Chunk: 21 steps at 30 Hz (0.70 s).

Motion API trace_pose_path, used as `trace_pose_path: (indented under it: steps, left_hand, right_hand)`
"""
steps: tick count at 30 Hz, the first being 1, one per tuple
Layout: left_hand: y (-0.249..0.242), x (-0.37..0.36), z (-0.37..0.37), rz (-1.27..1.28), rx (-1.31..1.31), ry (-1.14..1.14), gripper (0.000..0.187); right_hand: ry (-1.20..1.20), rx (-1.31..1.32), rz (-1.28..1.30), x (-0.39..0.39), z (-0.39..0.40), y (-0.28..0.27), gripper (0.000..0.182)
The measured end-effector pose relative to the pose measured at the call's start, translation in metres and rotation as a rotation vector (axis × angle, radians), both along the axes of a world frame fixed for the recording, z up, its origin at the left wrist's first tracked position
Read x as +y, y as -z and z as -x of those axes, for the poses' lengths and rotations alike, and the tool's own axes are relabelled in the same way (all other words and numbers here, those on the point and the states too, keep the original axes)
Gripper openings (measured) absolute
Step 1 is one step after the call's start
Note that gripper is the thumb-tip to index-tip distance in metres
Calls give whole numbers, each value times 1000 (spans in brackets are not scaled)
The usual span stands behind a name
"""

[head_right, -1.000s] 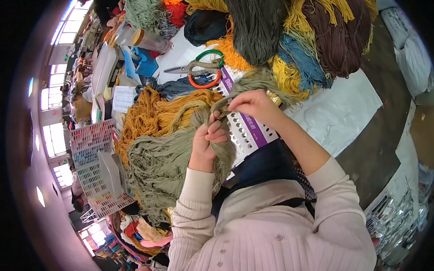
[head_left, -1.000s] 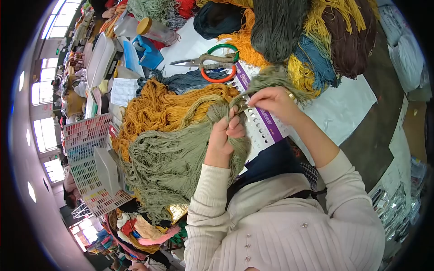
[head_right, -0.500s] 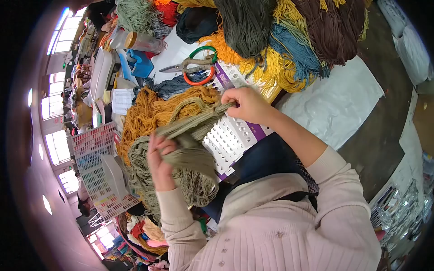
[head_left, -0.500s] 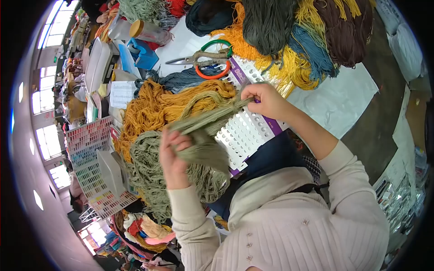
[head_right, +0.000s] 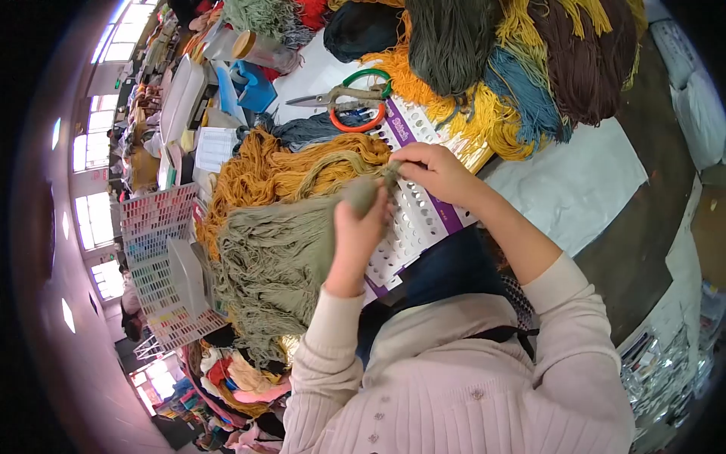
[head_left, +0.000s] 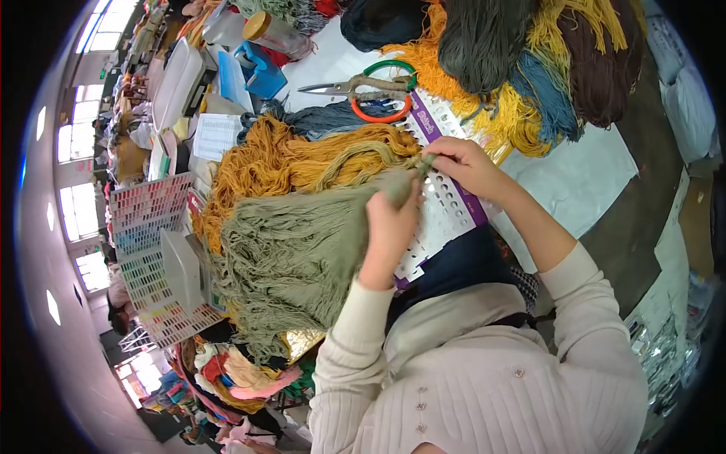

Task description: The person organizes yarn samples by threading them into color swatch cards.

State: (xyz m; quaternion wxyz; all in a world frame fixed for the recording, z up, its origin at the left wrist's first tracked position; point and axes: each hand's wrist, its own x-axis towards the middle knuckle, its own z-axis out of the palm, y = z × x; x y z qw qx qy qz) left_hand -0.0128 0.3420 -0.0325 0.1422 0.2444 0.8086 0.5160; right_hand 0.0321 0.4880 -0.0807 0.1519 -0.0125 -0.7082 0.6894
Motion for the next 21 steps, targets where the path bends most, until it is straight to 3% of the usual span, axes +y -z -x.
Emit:
trace_pose_path:
  steps: [2, 3, 6, 8, 9, 10, 12, 14, 16, 18, 21]
  left_hand:
    - [5, 8, 5, 212, -174, -16, 15]
    - [5, 12, 8, 321, -260, -20, 16]
    - [12, 2, 26, 307, -311, 38, 14]
    - [-16, -7, 28, 42, -780, -139, 8]
    - [-20, -22, 34, 13, -845, -83, 10]
    - [-39, -28, 31, -15, -984, -243, 19]
    - [-46, -77, 46, -109, -1023, -360, 31]
    - [-68, -126, 52, -146, -857, -567, 24]
    - [-98, -178, 71, -276, -911, -420, 15]
    - [-118, -174, 65, -164, -794, -487, 13]
    - [-136, -190, 86, -509, -520, -861, 14]
  right_hand:
    - [8, -145, 232, 0, -3, 1, 15]
    - [46, -141, 228, -1, -4, -8, 14]
    - [59, -206, 195, 0, -4, -5, 15]
    - [15, -177, -59, 0, -4, -15, 21]
    - [3, -165, -183, 0, -5, -18, 25]
    - [44, -116, -329, -2, -5, -15, 27]
    - [118, -18, -626, -9, -3, -4, 31]
    - [122, -42, -602, -10, -3, -3, 30]
    - [160, -10, -619, -13, -2, -1, 30]
    - [180, 9, -608, -17, 0, -1, 30]
    - [148, -31, -631, -19, -1, -1, 32]
